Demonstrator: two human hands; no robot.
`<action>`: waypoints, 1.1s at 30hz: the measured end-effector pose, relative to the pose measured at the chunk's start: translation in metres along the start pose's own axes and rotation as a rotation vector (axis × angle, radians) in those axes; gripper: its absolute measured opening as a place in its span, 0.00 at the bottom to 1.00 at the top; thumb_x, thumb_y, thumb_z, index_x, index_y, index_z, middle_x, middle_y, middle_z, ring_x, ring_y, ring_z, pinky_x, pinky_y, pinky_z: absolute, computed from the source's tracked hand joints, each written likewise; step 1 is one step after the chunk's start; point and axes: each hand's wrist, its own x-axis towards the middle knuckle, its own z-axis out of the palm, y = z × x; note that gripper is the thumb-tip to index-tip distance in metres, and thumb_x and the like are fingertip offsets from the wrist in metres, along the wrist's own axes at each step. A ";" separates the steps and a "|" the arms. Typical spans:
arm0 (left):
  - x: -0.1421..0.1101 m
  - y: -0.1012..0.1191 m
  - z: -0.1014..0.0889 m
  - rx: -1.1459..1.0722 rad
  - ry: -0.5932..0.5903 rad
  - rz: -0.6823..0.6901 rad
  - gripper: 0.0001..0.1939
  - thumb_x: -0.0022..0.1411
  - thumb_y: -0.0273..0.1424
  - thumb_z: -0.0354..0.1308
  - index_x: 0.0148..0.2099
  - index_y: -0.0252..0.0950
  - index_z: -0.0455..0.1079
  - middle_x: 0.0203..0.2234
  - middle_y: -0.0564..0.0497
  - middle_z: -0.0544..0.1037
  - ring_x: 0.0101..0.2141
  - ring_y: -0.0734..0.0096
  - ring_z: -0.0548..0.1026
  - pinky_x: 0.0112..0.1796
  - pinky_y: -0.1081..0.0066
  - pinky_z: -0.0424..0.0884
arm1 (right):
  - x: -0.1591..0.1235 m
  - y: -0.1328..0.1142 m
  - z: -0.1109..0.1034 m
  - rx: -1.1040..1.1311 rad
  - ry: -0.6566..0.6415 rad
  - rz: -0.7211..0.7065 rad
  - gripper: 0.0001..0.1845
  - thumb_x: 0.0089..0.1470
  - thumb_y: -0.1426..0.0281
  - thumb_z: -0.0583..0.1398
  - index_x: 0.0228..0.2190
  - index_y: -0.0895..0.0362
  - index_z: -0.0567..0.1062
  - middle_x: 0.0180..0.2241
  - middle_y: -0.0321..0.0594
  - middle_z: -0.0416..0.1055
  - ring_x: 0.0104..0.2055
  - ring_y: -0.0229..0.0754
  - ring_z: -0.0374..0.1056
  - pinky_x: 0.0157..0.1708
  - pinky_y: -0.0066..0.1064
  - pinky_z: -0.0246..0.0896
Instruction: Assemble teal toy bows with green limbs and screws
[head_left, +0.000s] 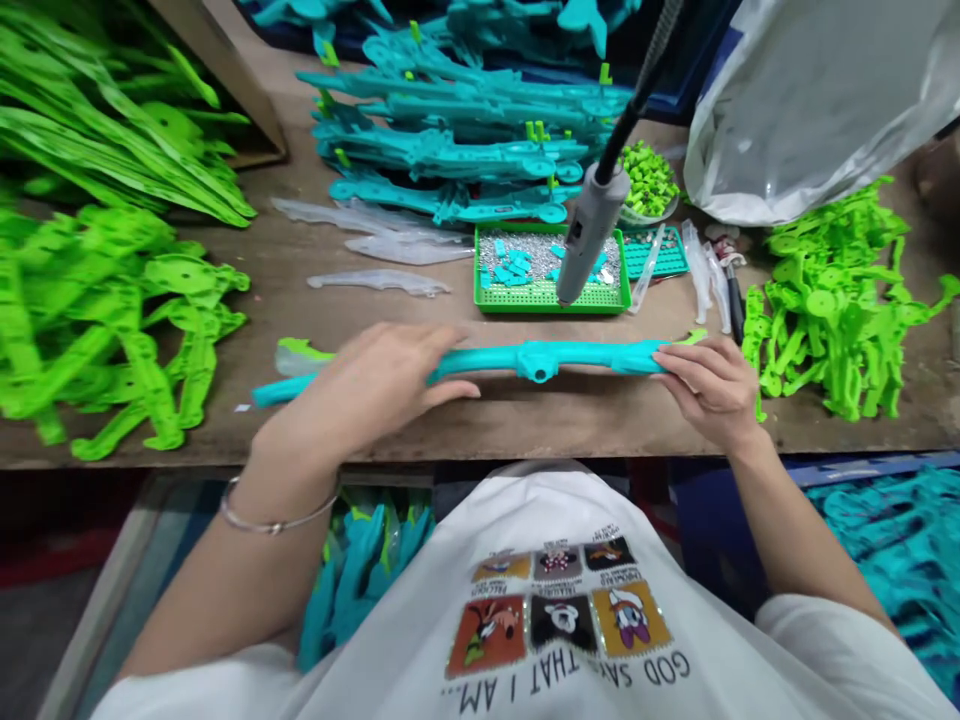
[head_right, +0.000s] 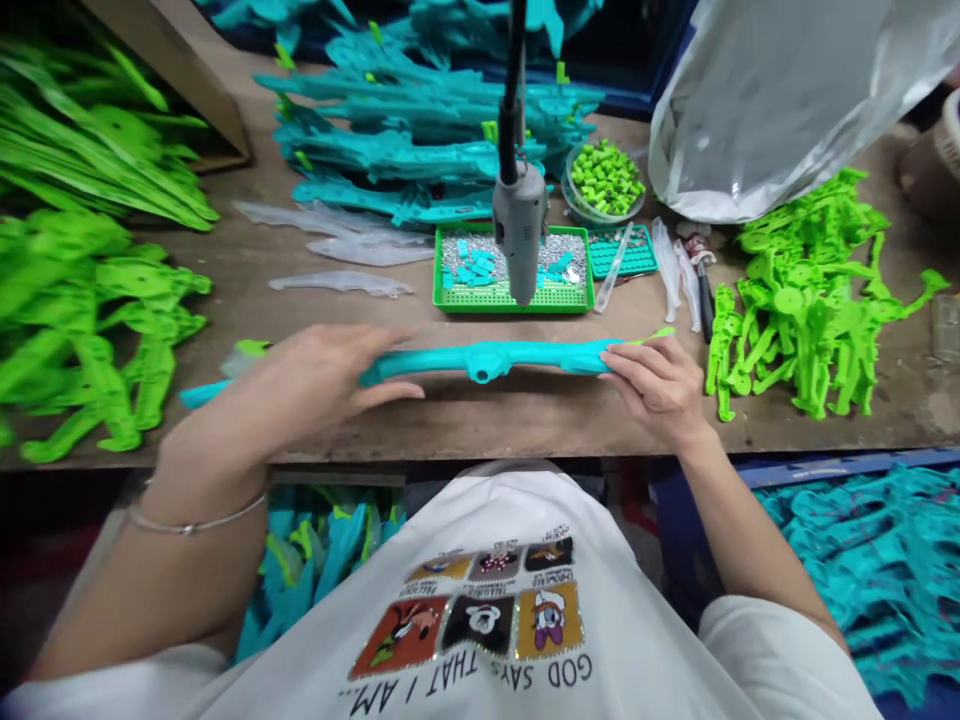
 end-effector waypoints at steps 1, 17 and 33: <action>-0.011 -0.005 -0.006 0.034 0.020 -0.015 0.28 0.68 0.48 0.62 0.62 0.36 0.69 0.49 0.38 0.81 0.50 0.45 0.79 0.52 0.52 0.72 | 0.003 0.002 -0.003 0.007 -0.007 0.003 0.20 0.55 0.74 0.71 0.49 0.49 0.80 0.46 0.38 0.83 0.42 0.44 0.77 0.45 0.40 0.73; -0.048 -0.051 0.013 0.097 0.331 -0.138 0.20 0.73 0.50 0.53 0.55 0.49 0.79 0.49 0.48 0.85 0.46 0.60 0.80 0.50 0.55 0.65 | 0.005 0.035 -0.003 0.036 -0.031 0.057 0.26 0.48 0.59 0.75 0.50 0.34 0.81 0.40 0.41 0.85 0.34 0.47 0.79 0.34 0.46 0.72; -0.043 -0.043 0.041 -0.074 -0.234 -0.092 0.32 0.59 0.49 0.66 0.58 0.36 0.71 0.48 0.41 0.79 0.49 0.51 0.77 0.48 0.59 0.70 | -0.071 -0.040 0.027 0.002 -0.026 0.239 0.15 0.51 0.66 0.73 0.37 0.50 0.73 0.38 0.42 0.74 0.38 0.49 0.76 0.35 0.41 0.77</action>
